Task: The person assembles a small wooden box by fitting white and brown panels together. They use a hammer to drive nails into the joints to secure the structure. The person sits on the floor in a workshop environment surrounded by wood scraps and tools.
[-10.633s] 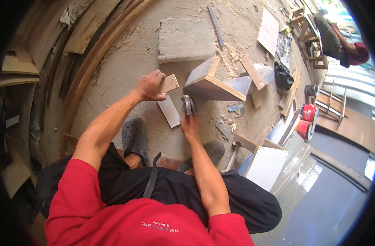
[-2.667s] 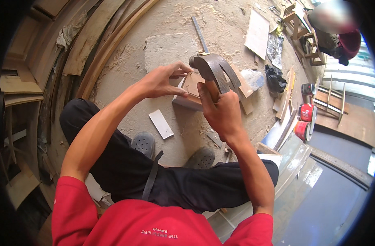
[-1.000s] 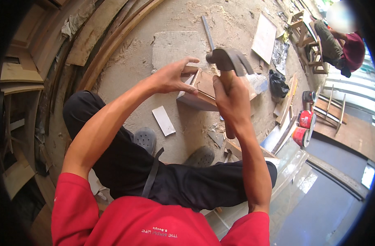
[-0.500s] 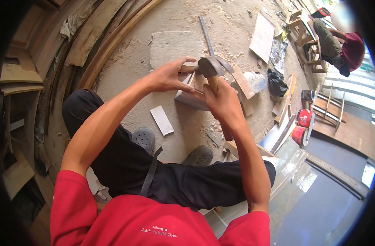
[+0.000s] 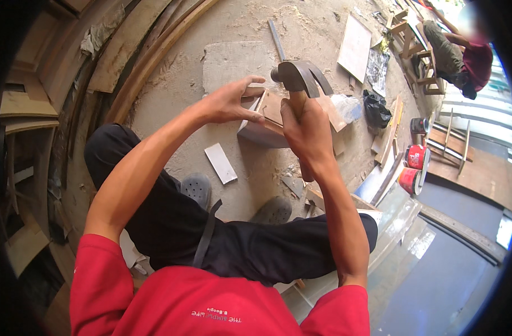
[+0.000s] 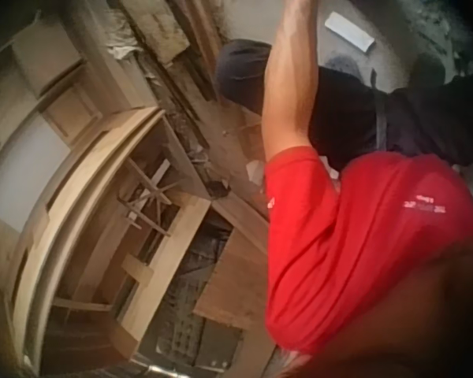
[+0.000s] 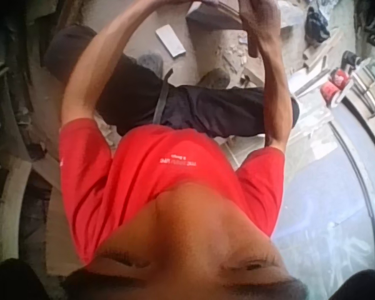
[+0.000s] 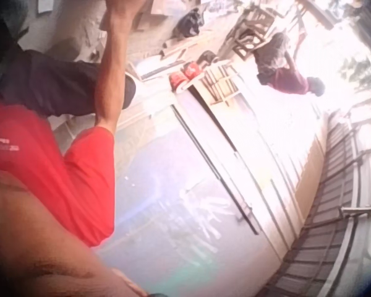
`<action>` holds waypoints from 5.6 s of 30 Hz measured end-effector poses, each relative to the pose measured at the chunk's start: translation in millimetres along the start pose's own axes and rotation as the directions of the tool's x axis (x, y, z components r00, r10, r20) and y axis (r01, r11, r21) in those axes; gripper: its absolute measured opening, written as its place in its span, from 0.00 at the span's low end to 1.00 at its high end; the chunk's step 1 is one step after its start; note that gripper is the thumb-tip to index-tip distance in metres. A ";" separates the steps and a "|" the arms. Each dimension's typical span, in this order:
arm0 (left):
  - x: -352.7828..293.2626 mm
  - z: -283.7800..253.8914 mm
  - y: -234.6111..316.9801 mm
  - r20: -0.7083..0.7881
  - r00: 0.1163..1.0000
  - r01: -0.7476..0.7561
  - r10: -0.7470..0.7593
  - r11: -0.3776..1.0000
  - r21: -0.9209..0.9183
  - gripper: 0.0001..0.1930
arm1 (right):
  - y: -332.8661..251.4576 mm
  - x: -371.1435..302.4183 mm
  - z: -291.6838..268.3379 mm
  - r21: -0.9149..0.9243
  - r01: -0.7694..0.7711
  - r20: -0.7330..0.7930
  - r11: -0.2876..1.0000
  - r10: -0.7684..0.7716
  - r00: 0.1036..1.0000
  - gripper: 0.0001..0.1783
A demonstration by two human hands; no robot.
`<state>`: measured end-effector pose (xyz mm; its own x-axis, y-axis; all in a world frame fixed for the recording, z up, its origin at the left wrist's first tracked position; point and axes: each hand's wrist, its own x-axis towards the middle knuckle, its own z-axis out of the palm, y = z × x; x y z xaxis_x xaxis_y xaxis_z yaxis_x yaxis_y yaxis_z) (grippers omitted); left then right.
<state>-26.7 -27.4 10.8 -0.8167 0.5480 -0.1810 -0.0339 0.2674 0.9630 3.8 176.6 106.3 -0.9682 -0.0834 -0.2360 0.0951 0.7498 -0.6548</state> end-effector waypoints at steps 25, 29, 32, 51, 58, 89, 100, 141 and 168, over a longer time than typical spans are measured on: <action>0.4 -2.9 -5.2 0.147 0.983 -0.126 0.106 0.984 0.127 0.54 | 48.9 -9.1 -26.7 -0.282 0.009 -0.175 0.959 -0.061 0.983 0.21; 3.1 -3.4 -9.0 0.134 0.988 -0.102 0.083 0.984 0.145 0.52 | 63.8 -15.2 -31.1 -0.188 -0.126 -0.131 0.974 0.103 0.986 0.23; 4.2 -2.2 -9.8 0.131 0.990 -0.074 0.057 0.989 0.130 0.51 | 81.6 -22.3 -23.8 0.081 -0.203 -0.125 0.976 0.212 0.969 0.21; -1.2 4.3 -3.3 0.095 0.995 -0.046 0.031 0.986 0.157 0.49 | 100.3 -25.2 -18.8 0.358 -0.216 0.017 0.909 0.224 0.974 0.20; 3.0 3.9 -11.3 0.112 0.992 -0.065 0.052 0.992 0.110 0.53 | 86.3 -32.3 -14.6 -0.061 -0.074 -0.256 0.995 0.056 0.965 0.18; 5.2 2.7 -16.4 0.109 0.994 -0.044 0.013 0.956 0.290 0.44 | 10.8 -48.5 13.9 0.042 0.376 -0.105 0.926 -0.370 0.923 0.10; 4.8 3.1 -17.0 0.121 0.993 -0.020 -0.015 0.961 0.276 0.46 | 0.1 -42.5 10.8 0.067 0.095 -0.033 0.993 -0.093 0.995 0.17; 2.2 8.0 -6.8 0.150 0.989 -0.018 -0.016 0.976 0.218 0.55 | 30.0 -37.1 -8.7 -0.010 0.218 -0.104 0.976 -0.218 0.970 0.19; -38.6 55.2 44.1 -0.172 0.821 0.421 -0.545 0.780 -0.462 0.32 | 110.3 -76.8 4.9 0.727 -0.274 0.053 0.630 0.346 0.937 0.17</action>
<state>35.2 7.0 49.2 -0.7509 0.1676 -0.6388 -0.6367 0.0731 0.7676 89.7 262.5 48.7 -0.8618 0.1464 -0.4857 0.4932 0.0183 -0.8697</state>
